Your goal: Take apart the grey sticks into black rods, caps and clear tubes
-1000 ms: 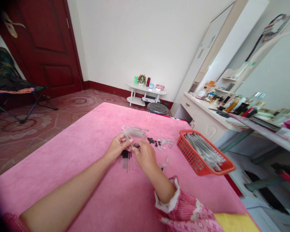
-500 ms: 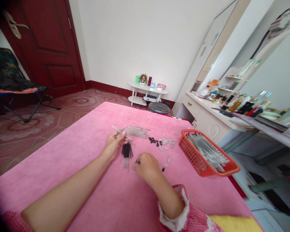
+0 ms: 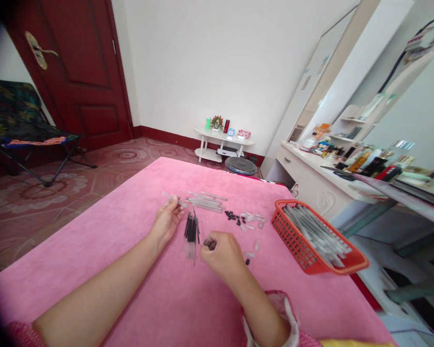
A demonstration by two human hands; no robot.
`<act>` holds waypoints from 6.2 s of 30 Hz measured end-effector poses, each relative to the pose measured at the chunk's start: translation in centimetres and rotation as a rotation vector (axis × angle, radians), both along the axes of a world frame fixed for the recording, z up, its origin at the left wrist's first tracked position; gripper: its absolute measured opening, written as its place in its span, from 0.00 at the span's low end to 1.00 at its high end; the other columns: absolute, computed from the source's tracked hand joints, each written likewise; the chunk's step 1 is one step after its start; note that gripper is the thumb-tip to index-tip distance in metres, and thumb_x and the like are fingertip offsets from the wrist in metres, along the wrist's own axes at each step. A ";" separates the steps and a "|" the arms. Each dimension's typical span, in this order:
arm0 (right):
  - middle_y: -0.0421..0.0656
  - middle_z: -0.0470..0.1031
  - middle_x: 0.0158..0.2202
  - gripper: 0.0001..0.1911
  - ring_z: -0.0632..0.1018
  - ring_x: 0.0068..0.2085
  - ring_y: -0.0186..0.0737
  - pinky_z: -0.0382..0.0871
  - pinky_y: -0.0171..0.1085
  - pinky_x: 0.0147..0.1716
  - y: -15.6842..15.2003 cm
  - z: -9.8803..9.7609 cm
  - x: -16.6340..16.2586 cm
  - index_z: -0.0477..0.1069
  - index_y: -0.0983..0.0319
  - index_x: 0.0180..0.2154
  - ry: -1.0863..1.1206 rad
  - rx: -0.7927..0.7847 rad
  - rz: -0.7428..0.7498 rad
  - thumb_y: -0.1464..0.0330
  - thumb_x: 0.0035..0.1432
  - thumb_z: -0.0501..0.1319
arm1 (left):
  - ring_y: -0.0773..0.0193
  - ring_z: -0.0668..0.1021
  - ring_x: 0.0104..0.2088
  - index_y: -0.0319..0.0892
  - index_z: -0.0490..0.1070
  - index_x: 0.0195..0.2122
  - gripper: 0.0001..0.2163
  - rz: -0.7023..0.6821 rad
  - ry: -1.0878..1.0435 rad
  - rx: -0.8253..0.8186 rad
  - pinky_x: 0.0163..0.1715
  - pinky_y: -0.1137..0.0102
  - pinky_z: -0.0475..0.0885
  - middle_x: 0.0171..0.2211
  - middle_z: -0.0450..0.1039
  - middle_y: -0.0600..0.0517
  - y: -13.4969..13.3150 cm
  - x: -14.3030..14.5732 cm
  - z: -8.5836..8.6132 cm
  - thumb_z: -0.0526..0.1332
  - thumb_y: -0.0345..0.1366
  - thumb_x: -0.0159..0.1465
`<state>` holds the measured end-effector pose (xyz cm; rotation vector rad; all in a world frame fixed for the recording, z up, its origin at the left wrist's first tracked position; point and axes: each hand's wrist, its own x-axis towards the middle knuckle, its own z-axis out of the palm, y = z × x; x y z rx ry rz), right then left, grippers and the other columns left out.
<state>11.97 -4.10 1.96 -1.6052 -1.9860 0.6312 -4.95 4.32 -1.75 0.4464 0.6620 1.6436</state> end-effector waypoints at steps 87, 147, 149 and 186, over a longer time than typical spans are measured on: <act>0.42 0.75 0.32 0.07 0.74 0.34 0.39 0.64 0.36 0.34 5.1 -1.7 3.8 0.72 0.61 0.31 0.062 0.278 -0.122 0.72 0.49 0.57 | 0.68 0.78 0.28 0.34 0.73 0.28 0.07 -0.289 0.050 0.025 0.31 0.77 0.75 0.26 0.77 0.50 -2.1 2.7 0.8 0.67 0.31 0.49; 0.38 0.66 0.21 0.14 0.68 0.20 0.31 0.61 0.30 0.20 3.5 -0.8 2.0 0.64 0.63 0.25 0.472 0.160 0.026 0.61 0.57 0.53 | 0.66 0.78 0.29 0.34 0.70 0.32 0.12 -0.332 0.296 0.174 0.34 0.73 0.74 0.28 0.76 0.49 -2.9 3.4 0.6 0.67 0.36 0.50; 0.38 0.65 0.18 0.18 0.67 0.19 0.31 0.60 0.31 0.20 3.5 -0.8 2.0 0.64 0.63 0.22 0.458 0.123 0.025 0.60 0.59 0.49 | 0.66 0.78 0.29 0.35 0.70 0.33 0.12 -0.335 0.300 0.173 0.34 0.73 0.74 0.28 0.76 0.49 -3.0 3.4 0.7 0.67 0.36 0.50; 0.39 0.68 0.17 0.19 0.68 0.18 0.31 0.59 0.31 0.19 4.5 0.4 4.8 0.64 0.63 0.20 0.268 0.017 0.019 0.59 0.57 0.51 | 0.64 0.79 0.30 0.35 0.70 0.33 0.14 -0.349 0.337 0.190 0.33 0.72 0.73 0.30 0.77 0.47 -3.0 3.3 0.7 0.66 0.38 0.50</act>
